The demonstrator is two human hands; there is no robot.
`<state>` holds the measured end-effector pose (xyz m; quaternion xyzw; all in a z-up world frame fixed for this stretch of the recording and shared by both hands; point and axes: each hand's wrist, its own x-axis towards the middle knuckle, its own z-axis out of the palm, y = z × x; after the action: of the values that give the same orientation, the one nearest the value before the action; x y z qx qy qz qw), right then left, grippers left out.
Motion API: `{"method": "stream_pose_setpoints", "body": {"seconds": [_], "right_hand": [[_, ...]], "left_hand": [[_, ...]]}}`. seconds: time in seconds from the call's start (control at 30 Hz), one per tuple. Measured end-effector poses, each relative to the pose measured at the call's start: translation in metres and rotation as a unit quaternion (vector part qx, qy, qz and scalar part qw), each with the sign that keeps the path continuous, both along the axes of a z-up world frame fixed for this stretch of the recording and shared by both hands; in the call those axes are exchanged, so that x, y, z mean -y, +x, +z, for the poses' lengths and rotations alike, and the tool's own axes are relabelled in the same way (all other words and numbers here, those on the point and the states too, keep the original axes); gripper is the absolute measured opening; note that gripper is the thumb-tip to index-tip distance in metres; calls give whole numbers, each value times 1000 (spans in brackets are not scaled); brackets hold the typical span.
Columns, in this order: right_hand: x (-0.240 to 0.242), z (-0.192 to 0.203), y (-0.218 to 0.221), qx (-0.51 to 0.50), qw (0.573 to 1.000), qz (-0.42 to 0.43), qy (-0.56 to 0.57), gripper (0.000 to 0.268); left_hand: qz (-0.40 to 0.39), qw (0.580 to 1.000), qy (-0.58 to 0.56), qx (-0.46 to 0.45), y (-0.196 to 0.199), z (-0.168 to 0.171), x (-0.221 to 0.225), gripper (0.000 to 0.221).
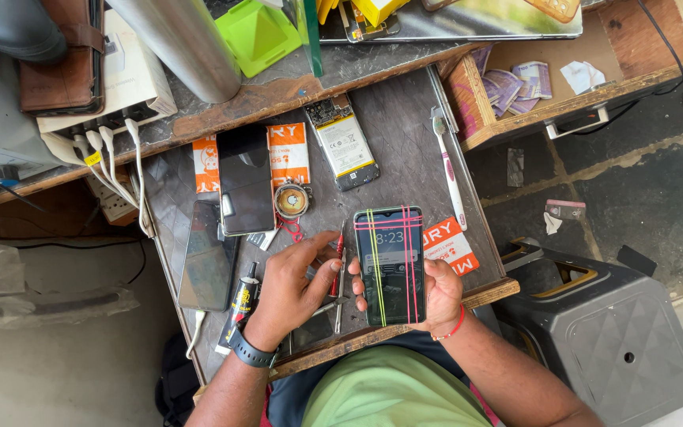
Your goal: The person secures a smartphone with multiple rubber bands while it sits on a workbench. They wrap the bands around the device to apply pressure, likely to hold a screen or back cover in place while adhesive cures. The person adjusts the bands and inspects the phone throughout the process.
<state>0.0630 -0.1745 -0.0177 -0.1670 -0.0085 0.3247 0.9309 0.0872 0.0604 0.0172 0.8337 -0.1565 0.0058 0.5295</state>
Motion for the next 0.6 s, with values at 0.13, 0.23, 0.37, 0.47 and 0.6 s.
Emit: {"method": "stream_pose_setpoints", "body": {"seconds": [0.13, 0.23, 0.37, 0.47, 0.6], "right_hand": [[0, 1, 2, -1, 1000, 0, 17, 84], [-1, 1, 0, 2, 1000, -2, 18, 83], [0, 0, 1, -9, 1000, 1, 20, 83], [0, -1, 0, -3, 1000, 1, 20, 83], [0, -2, 0, -6, 1000, 1, 23, 84]], "left_hand": [[3, 1000, -1, 1, 0, -1, 1, 34], [4, 1000, 1, -3, 0, 0, 1, 33], [4, 1000, 2, -2, 0, 1, 0, 33], [4, 1000, 4, -1, 0, 1, 0, 33], [6, 1000, 3, 5, 0, 0, 0, 32]]}}
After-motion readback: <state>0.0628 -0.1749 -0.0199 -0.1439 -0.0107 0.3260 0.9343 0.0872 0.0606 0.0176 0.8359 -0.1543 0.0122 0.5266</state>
